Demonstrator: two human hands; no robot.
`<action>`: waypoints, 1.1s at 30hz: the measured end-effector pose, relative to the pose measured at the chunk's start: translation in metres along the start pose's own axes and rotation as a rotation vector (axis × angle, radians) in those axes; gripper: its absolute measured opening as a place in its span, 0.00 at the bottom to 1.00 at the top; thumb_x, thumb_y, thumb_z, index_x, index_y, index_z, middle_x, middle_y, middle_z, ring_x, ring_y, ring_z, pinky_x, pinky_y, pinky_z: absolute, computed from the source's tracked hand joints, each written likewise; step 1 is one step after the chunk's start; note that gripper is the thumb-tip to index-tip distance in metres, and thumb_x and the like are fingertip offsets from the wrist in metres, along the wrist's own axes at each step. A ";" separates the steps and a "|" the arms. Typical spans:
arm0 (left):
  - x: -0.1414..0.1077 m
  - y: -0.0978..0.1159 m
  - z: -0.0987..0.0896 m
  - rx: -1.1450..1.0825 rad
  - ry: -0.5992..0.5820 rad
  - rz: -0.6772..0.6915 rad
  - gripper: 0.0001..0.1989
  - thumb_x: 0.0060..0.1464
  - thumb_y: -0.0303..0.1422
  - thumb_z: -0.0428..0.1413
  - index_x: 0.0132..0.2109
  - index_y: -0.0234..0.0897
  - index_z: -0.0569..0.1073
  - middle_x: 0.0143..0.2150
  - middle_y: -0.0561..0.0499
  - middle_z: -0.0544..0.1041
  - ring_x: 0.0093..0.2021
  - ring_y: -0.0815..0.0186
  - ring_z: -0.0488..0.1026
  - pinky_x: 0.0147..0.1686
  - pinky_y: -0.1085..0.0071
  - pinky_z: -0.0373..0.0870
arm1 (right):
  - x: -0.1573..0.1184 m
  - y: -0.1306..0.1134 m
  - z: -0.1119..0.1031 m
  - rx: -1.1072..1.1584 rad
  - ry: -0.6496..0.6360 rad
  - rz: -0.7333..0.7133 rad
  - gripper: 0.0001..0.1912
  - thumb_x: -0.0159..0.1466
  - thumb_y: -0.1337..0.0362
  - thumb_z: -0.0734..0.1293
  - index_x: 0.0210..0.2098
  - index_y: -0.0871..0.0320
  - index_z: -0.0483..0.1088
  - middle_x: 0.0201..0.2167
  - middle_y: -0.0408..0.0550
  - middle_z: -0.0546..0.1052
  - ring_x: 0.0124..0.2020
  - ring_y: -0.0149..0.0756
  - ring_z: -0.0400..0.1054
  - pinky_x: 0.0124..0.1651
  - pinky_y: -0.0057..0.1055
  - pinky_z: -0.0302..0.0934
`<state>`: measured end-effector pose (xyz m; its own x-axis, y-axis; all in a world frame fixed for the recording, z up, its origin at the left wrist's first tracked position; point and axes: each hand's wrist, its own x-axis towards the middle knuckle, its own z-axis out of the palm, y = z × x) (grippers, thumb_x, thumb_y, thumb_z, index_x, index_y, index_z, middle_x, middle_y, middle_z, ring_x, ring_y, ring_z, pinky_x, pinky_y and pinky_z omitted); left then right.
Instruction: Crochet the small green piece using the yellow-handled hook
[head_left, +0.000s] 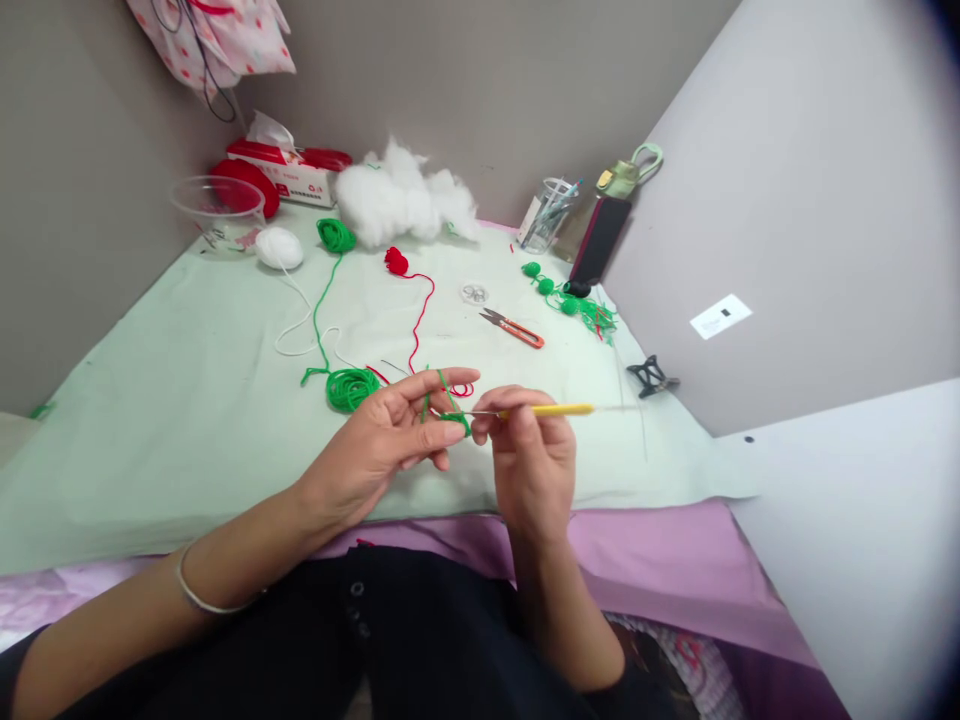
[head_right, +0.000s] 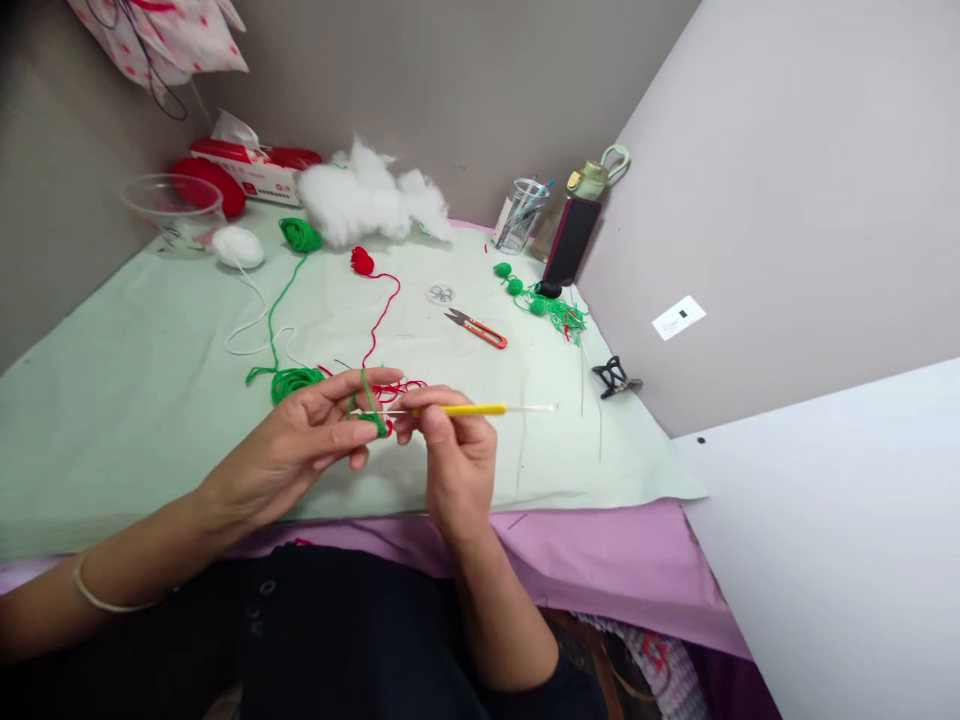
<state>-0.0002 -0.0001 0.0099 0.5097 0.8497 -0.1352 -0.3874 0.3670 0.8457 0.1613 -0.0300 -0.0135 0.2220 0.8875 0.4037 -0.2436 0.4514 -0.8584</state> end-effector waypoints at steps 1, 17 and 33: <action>0.000 -0.002 0.001 0.040 0.029 0.045 0.22 0.51 0.31 0.72 0.55 0.46 0.84 0.38 0.54 0.77 0.27 0.76 0.68 0.25 0.79 0.67 | -0.002 0.001 0.001 -0.068 -0.004 -0.047 0.08 0.71 0.59 0.69 0.41 0.51 0.82 0.38 0.45 0.83 0.32 0.30 0.73 0.37 0.30 0.70; 0.002 -0.002 0.007 -0.188 0.145 -0.023 0.21 0.50 0.27 0.72 0.52 0.42 0.86 0.30 0.58 0.72 0.24 0.80 0.61 0.35 0.82 0.74 | -0.008 0.003 0.005 -0.462 0.069 -0.294 0.13 0.74 0.69 0.63 0.46 0.52 0.79 0.35 0.45 0.79 0.31 0.32 0.75 0.34 0.34 0.73; -0.005 -0.004 0.006 0.007 0.064 0.074 0.19 0.56 0.31 0.69 0.55 0.46 0.83 0.38 0.54 0.78 0.35 0.72 0.74 0.37 0.77 0.74 | -0.005 0.003 0.005 -0.240 0.051 -0.087 0.07 0.71 0.62 0.69 0.42 0.51 0.81 0.37 0.45 0.82 0.36 0.32 0.74 0.40 0.33 0.70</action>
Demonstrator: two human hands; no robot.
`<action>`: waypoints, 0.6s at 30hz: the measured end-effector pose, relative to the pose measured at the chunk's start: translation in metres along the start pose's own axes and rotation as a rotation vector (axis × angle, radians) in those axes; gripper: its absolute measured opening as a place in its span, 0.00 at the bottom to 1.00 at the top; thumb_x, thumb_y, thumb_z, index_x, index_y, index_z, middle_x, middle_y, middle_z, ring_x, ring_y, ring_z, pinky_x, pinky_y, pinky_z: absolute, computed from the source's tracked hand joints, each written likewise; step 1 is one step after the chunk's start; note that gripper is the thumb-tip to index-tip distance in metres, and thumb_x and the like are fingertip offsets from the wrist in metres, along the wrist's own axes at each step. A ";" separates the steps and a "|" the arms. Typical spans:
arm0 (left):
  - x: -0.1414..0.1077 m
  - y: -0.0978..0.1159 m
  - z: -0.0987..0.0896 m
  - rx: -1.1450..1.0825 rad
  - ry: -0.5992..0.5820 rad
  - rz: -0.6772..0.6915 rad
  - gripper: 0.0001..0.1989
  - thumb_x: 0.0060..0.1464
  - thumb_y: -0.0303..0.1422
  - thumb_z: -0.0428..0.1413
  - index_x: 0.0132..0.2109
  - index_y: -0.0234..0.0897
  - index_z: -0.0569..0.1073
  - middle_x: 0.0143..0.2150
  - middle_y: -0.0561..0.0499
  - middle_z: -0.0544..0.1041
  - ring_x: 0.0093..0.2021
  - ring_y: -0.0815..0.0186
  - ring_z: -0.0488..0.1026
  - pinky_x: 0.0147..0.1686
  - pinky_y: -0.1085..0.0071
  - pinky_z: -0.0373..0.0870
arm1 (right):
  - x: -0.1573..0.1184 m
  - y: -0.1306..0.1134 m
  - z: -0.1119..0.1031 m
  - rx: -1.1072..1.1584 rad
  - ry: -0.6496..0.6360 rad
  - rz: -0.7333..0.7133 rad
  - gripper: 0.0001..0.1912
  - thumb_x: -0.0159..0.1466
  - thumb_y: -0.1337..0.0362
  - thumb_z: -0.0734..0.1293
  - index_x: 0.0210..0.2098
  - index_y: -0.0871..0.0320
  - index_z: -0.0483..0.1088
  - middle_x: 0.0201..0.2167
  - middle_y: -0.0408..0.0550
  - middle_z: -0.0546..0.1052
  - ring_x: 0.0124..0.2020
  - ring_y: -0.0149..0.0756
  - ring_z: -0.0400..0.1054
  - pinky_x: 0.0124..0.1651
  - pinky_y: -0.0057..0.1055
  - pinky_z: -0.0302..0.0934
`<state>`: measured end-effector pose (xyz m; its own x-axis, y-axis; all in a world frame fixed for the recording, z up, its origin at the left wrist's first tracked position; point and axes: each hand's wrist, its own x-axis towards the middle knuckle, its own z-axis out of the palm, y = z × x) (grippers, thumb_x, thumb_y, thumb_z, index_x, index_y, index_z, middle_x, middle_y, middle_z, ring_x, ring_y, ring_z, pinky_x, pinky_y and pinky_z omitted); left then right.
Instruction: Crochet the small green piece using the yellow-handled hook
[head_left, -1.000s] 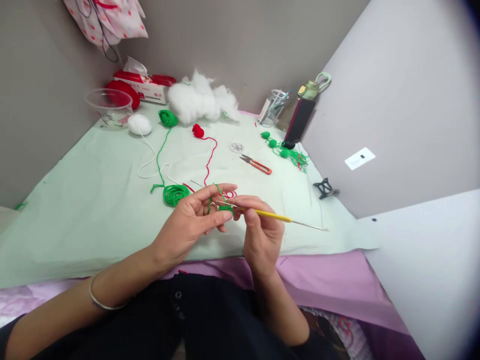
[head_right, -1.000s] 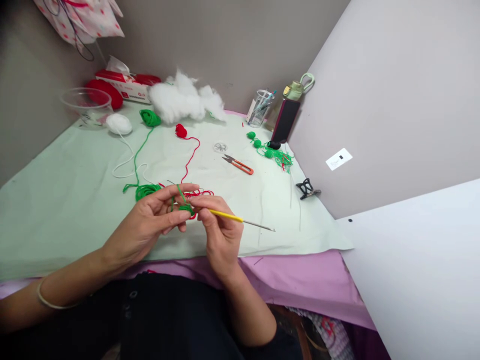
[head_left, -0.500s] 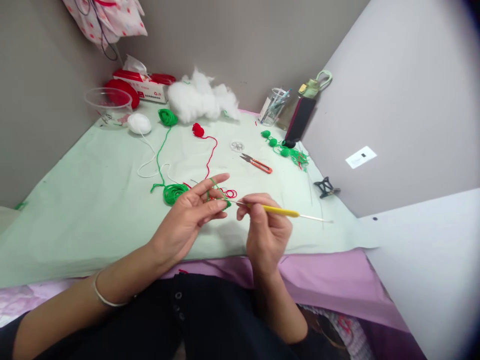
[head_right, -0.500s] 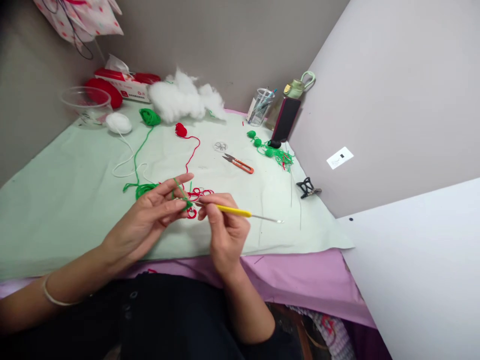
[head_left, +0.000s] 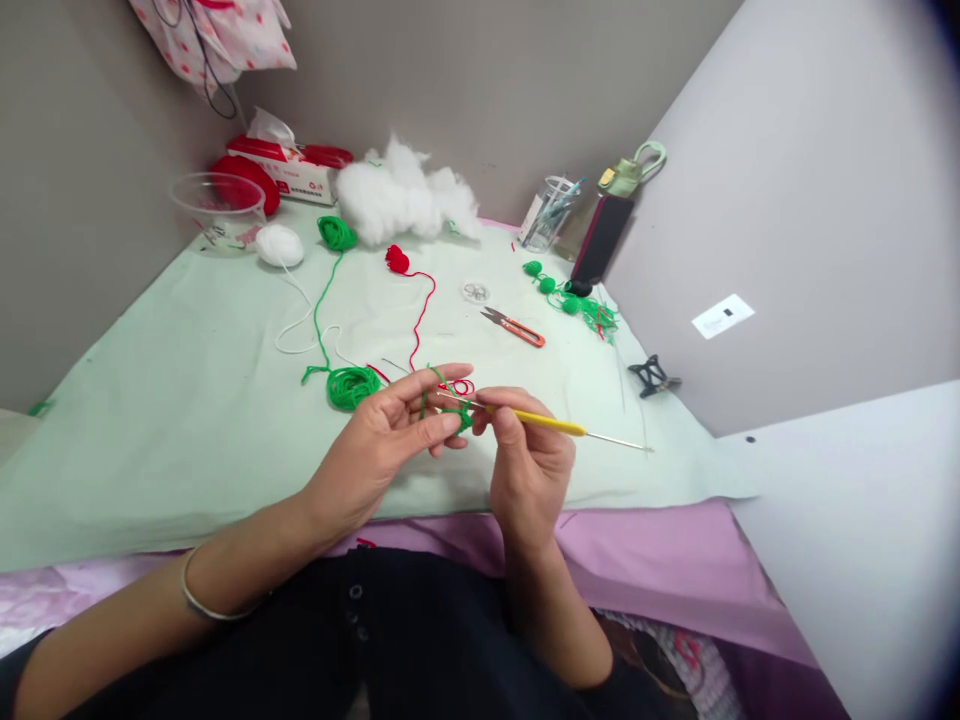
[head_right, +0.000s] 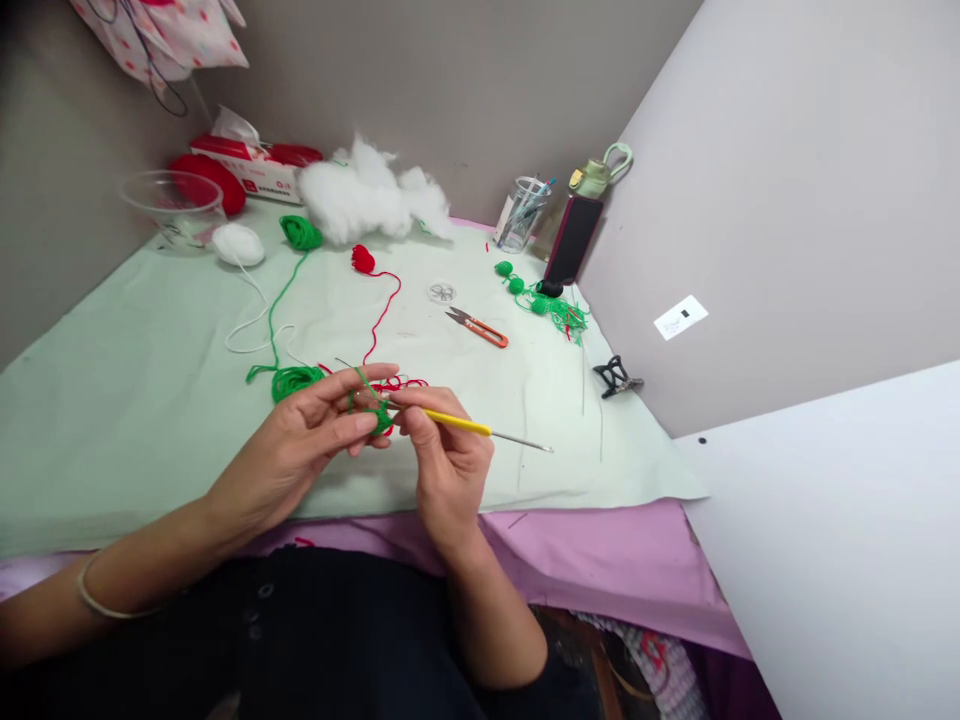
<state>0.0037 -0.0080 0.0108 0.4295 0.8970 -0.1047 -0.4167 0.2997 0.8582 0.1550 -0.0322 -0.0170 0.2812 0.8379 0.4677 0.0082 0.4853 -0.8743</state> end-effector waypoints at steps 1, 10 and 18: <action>-0.001 0.000 0.000 0.021 -0.009 0.009 0.19 0.57 0.31 0.69 0.56 0.45 0.83 0.39 0.53 0.78 0.35 0.71 0.74 0.37 0.76 0.74 | 0.000 0.000 -0.001 0.028 0.007 0.033 0.07 0.71 0.61 0.69 0.42 0.52 0.81 0.35 0.45 0.81 0.34 0.32 0.73 0.38 0.32 0.69; 0.001 0.005 -0.002 0.068 0.010 0.031 0.16 0.55 0.31 0.69 0.52 0.43 0.85 0.39 0.53 0.74 0.40 0.67 0.71 0.42 0.72 0.71 | 0.010 -0.003 -0.005 0.268 -0.014 0.186 0.10 0.70 0.56 0.68 0.36 0.54 0.76 0.30 0.43 0.80 0.24 0.27 0.69 0.29 0.28 0.67; -0.002 0.007 -0.004 0.143 0.043 0.046 0.16 0.54 0.31 0.69 0.51 0.45 0.85 0.39 0.52 0.74 0.42 0.65 0.68 0.44 0.71 0.68 | 0.003 -0.006 -0.013 0.134 -0.028 0.107 0.10 0.73 0.58 0.66 0.40 0.54 0.77 0.34 0.45 0.81 0.30 0.30 0.73 0.36 0.31 0.72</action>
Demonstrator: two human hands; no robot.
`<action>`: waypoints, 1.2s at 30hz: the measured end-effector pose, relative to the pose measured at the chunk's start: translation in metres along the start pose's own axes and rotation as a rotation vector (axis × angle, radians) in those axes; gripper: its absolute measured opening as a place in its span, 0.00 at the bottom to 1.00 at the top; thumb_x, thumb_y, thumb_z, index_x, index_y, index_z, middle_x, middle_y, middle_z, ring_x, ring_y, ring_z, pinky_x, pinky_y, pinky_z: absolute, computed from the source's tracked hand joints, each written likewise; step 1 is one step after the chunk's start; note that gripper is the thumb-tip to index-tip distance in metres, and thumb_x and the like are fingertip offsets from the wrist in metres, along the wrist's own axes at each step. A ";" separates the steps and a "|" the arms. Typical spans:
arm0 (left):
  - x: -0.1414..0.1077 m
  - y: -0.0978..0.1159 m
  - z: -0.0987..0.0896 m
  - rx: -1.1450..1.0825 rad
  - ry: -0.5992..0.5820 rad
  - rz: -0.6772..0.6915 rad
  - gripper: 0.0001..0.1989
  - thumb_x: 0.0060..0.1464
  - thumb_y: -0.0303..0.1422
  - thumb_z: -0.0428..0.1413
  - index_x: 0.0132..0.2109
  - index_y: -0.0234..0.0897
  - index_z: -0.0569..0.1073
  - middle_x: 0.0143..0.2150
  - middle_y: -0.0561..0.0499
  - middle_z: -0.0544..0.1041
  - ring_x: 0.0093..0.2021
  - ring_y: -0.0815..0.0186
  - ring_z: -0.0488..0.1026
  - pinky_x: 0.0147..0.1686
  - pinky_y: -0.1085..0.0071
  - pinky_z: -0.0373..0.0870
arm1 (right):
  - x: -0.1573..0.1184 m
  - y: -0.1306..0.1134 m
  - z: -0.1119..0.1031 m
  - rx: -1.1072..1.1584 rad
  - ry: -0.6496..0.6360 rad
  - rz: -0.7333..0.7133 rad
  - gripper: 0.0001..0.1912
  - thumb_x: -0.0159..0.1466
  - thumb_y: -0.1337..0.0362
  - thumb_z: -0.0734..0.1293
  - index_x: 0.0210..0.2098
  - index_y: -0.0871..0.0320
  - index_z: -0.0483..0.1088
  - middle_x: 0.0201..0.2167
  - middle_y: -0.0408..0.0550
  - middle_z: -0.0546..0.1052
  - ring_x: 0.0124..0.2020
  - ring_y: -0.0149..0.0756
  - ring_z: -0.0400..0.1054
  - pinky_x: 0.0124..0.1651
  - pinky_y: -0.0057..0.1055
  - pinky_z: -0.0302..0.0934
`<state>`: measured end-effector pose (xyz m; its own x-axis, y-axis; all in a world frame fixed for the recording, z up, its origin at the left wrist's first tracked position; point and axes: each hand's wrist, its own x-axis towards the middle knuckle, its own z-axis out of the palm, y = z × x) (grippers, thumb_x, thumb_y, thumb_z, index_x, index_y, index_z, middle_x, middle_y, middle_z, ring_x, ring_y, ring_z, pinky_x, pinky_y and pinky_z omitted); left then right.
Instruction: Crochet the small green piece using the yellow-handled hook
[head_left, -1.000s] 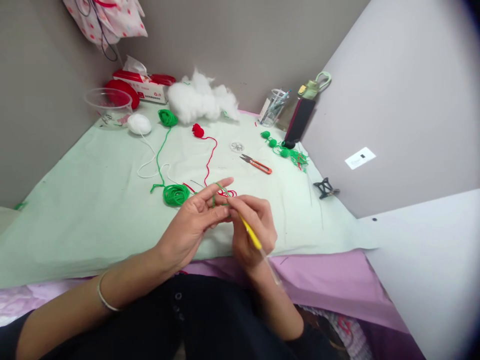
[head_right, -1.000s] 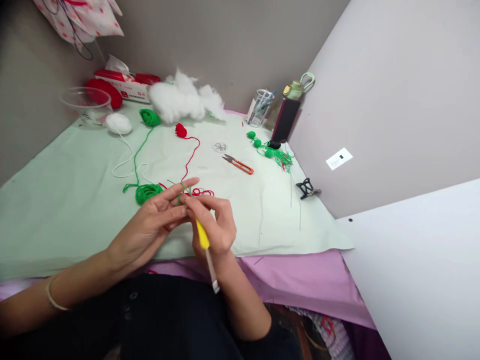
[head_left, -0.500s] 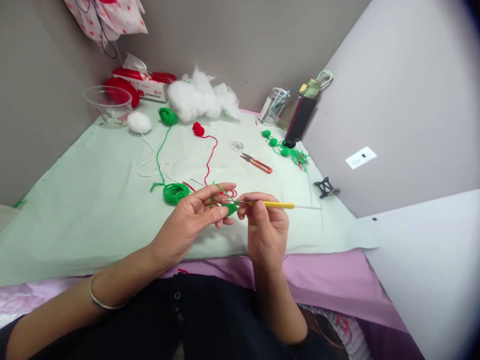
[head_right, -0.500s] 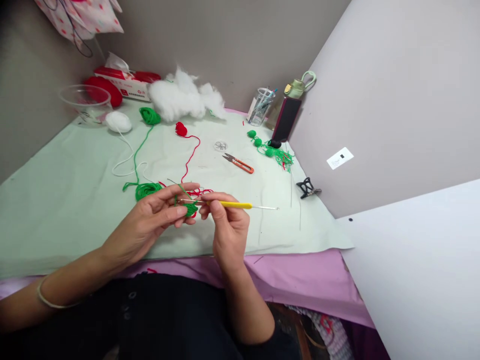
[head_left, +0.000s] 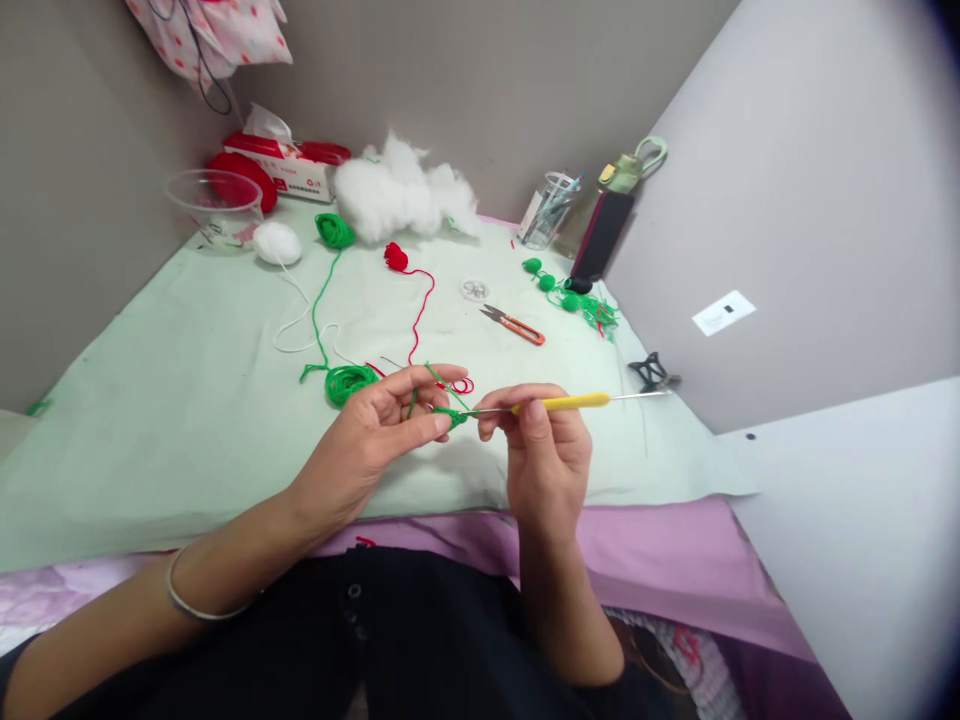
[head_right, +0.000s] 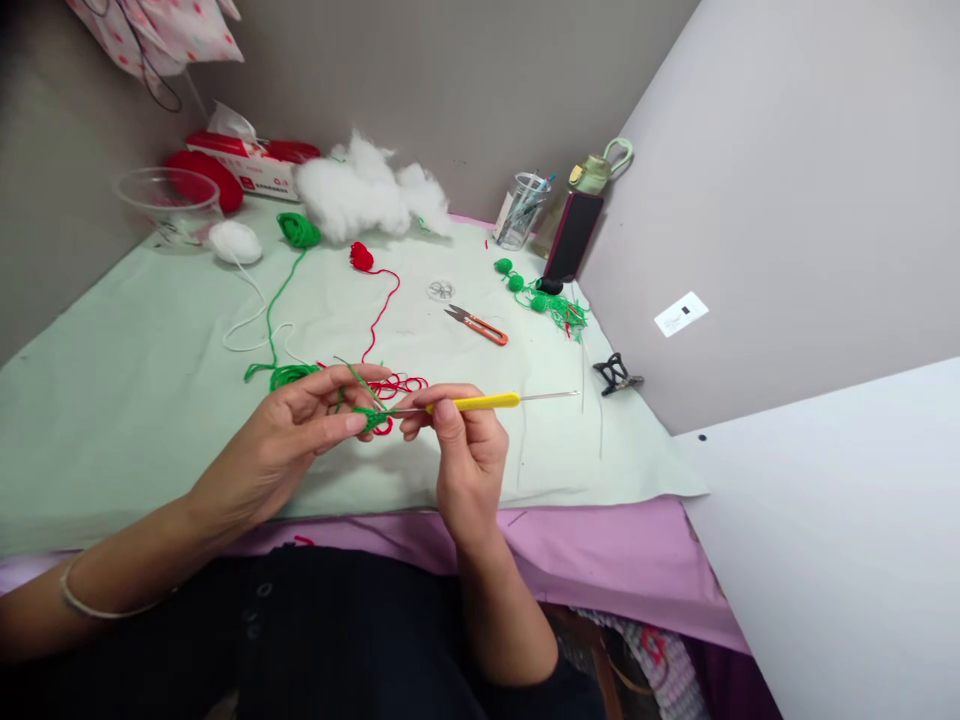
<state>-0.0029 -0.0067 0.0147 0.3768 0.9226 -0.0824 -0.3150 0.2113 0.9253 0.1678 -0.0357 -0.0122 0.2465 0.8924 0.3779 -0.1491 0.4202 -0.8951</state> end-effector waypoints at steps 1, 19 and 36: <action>0.000 0.000 0.000 0.004 -0.002 -0.003 0.16 0.55 0.32 0.69 0.51 0.45 0.85 0.39 0.52 0.74 0.42 0.65 0.68 0.44 0.71 0.68 | -0.001 0.000 -0.001 -0.020 -0.002 -0.003 0.10 0.73 0.57 0.66 0.41 0.55 0.77 0.35 0.45 0.81 0.30 0.31 0.73 0.36 0.32 0.73; 0.000 -0.008 -0.004 0.096 0.015 0.067 0.24 0.57 0.33 0.68 0.60 0.47 0.80 0.39 0.54 0.74 0.42 0.66 0.68 0.46 0.71 0.66 | -0.009 -0.001 0.004 -0.504 -0.117 -0.550 0.14 0.73 0.71 0.61 0.51 0.51 0.75 0.39 0.48 0.82 0.41 0.39 0.77 0.42 0.39 0.73; 0.001 -0.007 -0.005 0.148 -0.017 0.098 0.17 0.59 0.33 0.68 0.55 0.47 0.83 0.40 0.53 0.75 0.40 0.66 0.68 0.43 0.70 0.65 | -0.008 0.000 0.005 -0.390 -0.047 -0.479 0.12 0.74 0.68 0.61 0.48 0.50 0.75 0.38 0.47 0.82 0.37 0.38 0.76 0.36 0.39 0.72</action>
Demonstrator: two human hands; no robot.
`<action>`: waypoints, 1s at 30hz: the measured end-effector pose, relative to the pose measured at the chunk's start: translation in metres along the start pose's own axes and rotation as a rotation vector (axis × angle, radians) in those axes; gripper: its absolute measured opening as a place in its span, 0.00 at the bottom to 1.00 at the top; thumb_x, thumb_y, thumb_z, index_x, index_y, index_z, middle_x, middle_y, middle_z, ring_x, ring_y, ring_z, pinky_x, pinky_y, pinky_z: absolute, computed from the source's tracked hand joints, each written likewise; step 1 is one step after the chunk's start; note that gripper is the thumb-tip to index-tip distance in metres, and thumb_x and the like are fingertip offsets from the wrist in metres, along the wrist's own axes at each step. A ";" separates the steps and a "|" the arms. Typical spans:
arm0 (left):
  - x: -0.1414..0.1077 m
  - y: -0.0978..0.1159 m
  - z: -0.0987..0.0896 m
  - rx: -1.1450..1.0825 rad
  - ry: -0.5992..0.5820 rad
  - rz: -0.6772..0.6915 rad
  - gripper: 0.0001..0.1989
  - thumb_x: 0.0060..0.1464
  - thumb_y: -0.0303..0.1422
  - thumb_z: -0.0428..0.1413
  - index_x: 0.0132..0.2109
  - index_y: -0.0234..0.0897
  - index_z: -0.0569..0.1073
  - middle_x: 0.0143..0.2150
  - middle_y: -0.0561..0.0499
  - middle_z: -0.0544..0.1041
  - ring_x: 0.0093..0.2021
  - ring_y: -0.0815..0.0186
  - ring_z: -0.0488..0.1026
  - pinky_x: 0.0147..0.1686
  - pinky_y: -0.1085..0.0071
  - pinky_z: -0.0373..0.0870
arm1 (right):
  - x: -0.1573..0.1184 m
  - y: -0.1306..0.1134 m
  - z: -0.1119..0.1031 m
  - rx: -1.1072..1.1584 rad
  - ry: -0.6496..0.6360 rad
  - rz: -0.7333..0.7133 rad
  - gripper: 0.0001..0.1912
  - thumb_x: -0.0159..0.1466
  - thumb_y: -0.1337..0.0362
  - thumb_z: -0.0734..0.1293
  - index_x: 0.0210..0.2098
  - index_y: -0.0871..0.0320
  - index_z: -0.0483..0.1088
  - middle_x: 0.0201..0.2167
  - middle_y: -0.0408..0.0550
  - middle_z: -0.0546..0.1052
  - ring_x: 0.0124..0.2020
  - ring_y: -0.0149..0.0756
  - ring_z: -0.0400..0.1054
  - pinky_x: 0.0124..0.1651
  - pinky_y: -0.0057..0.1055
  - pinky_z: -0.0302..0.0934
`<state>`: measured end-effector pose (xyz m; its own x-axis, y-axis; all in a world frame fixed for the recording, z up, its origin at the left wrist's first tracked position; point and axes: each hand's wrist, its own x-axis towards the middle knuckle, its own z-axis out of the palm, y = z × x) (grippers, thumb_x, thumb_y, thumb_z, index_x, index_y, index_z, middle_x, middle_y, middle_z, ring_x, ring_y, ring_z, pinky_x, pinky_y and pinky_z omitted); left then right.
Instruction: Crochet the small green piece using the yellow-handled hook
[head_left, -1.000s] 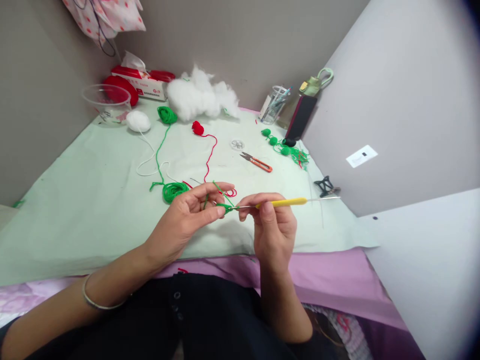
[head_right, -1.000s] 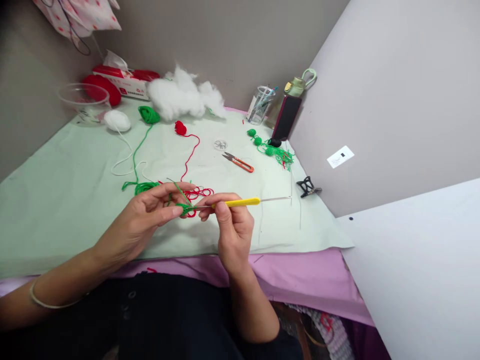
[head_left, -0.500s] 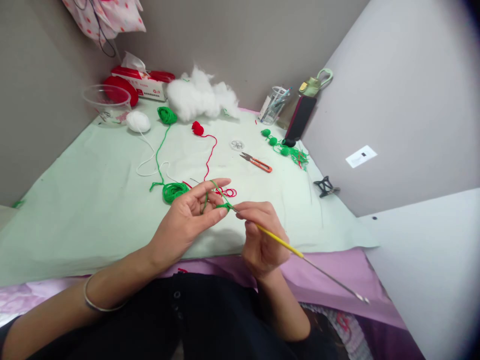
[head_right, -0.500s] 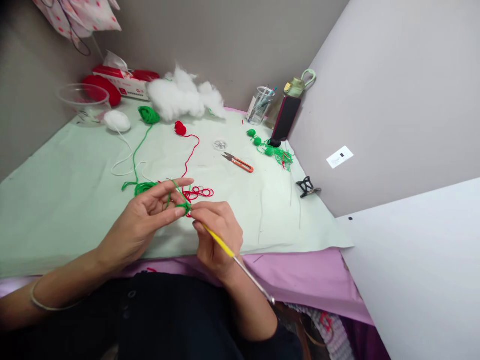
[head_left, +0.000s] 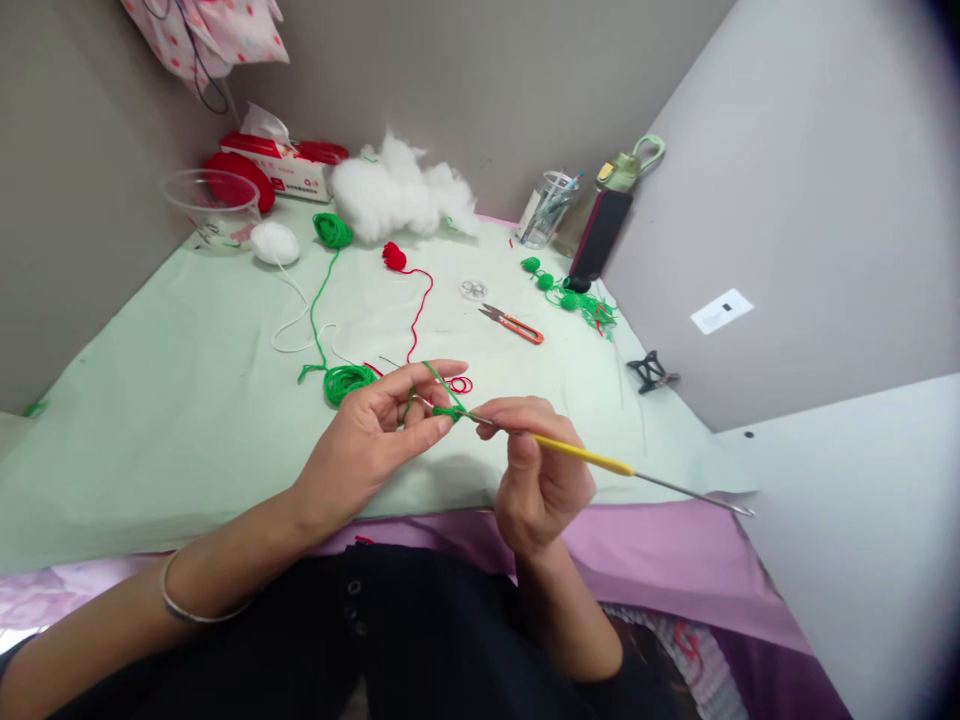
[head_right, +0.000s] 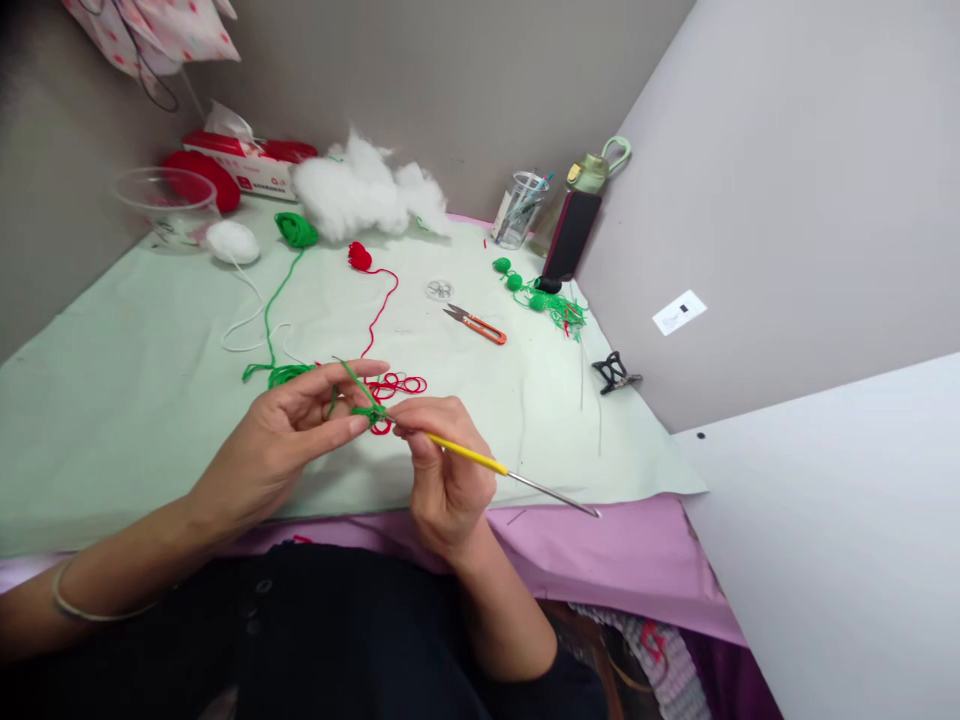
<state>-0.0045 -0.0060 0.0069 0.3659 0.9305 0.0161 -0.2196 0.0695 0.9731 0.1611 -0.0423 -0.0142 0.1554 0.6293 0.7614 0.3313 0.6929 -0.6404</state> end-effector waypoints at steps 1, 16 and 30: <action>0.000 0.000 0.000 0.010 -0.001 0.001 0.16 0.59 0.33 0.68 0.54 0.47 0.83 0.39 0.53 0.75 0.40 0.66 0.68 0.42 0.70 0.65 | 0.000 0.000 0.000 -0.003 -0.006 -0.003 0.12 0.74 0.68 0.61 0.48 0.50 0.75 0.38 0.47 0.82 0.37 0.38 0.77 0.37 0.39 0.73; -0.004 0.005 0.008 -0.005 0.073 -0.025 0.28 0.54 0.30 0.70 0.62 0.45 0.78 0.35 0.57 0.74 0.31 0.71 0.65 0.39 0.72 0.66 | -0.008 0.010 0.005 -0.363 -0.024 -0.296 0.13 0.73 0.69 0.64 0.53 0.51 0.75 0.41 0.49 0.81 0.40 0.38 0.78 0.38 0.37 0.76; 0.003 0.005 0.003 -0.243 -0.038 -0.157 0.19 0.53 0.32 0.71 0.53 0.45 0.85 0.41 0.52 0.79 0.45 0.66 0.72 0.45 0.73 0.68 | 0.007 0.002 0.009 0.128 0.021 0.181 0.10 0.74 0.65 0.64 0.45 0.52 0.80 0.39 0.47 0.83 0.37 0.36 0.77 0.37 0.36 0.74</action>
<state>-0.0014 -0.0041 0.0127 0.4449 0.8878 -0.1178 -0.3660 0.3003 0.8809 0.1546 -0.0335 -0.0106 0.2214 0.7408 0.6342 0.1761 0.6093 -0.7732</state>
